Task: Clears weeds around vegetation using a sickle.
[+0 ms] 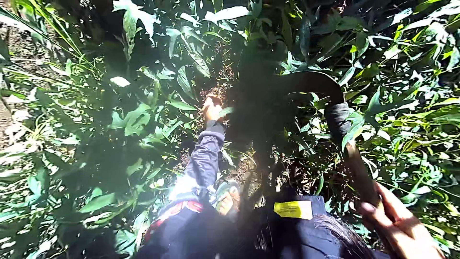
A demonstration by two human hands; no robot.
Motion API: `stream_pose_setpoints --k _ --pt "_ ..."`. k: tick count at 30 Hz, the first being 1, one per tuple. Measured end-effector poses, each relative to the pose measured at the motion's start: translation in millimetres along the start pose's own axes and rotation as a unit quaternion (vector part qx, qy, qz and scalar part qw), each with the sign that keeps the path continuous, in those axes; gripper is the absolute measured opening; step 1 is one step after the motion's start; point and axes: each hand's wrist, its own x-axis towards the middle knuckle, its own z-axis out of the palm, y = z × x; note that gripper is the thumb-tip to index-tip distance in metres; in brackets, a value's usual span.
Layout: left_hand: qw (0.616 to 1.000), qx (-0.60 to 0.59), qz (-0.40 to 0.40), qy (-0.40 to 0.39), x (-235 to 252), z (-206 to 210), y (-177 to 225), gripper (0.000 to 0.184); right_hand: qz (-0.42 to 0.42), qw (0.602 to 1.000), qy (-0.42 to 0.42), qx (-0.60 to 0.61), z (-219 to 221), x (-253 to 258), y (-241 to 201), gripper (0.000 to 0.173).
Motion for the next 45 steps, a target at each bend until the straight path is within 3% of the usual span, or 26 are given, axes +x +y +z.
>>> stream_pose_setpoints --k 4,6,10,14,18,22,26,28,31,38,40,42,45 --pt "1.0 -0.003 0.009 0.015 4 -28 13 0.036 0.005 1.0 -0.009 -0.009 -11 -3 -4 0.072" --pt "0.992 0.112 0.013 -0.047 3 -39 19 0.036 -0.007 1.0 -0.012 -0.013 -14 -4 -7 0.072" --pt "0.928 0.323 0.023 -0.185 -4 -37 26 0.043 -0.035 0.999 -0.019 -0.021 -19 -7 -10 0.071" --pt "0.931 0.281 -0.005 -0.234 -6 -20 36 0.045 -0.036 0.996 -0.048 -0.068 -25 -6 -11 0.07" --pt "0.939 0.27 0.074 -0.199 2 3 4 0.041 -0.044 0.995 -0.047 -0.07 -24 -7 -12 0.071" --pt "0.995 0.081 -0.002 -0.063 -3 9 2 0.031 -0.035 0.998 -0.038 -0.046 -23 -9 -11 0.07" --pt "0.999 -0.034 0.014 0.004 2 -9 -8 0.03 -0.051 0.998 -0.037 -0.022 -21 -8 -6 0.07" --pt "0.999 -0.012 0.045 0.003 0 -25 -6 0.032 -0.058 0.997 -0.038 -0.015 -20 -7 -5 0.07" --pt "0.998 0.042 0.023 -0.04 -5 -37 2 0.036 -0.042 0.998 -0.04 -0.026 -20 -3 -7 0.069" --pt "0.977 0.034 -0.041 -0.204 -27 1 11 0.035 -0.04 0.998 -0.031 -0.029 -8 10 -4 0.069" --pt "0.978 0.04 -0.006 -0.205 -42 24 1 0.039 -0.038 0.999 -0.029 -0.01 -4 12 -5 0.068" --pt "0.959 0.167 0.062 -0.22 -49 32 17 0.053 -0.033 0.999 -0.025 0.004 1 15 -8 0.069" --pt "0.946 0.24 0.108 -0.188 -47 50 26 0.052 -0.035 0.999 -0.015 0.03 7 18 -7 0.07"
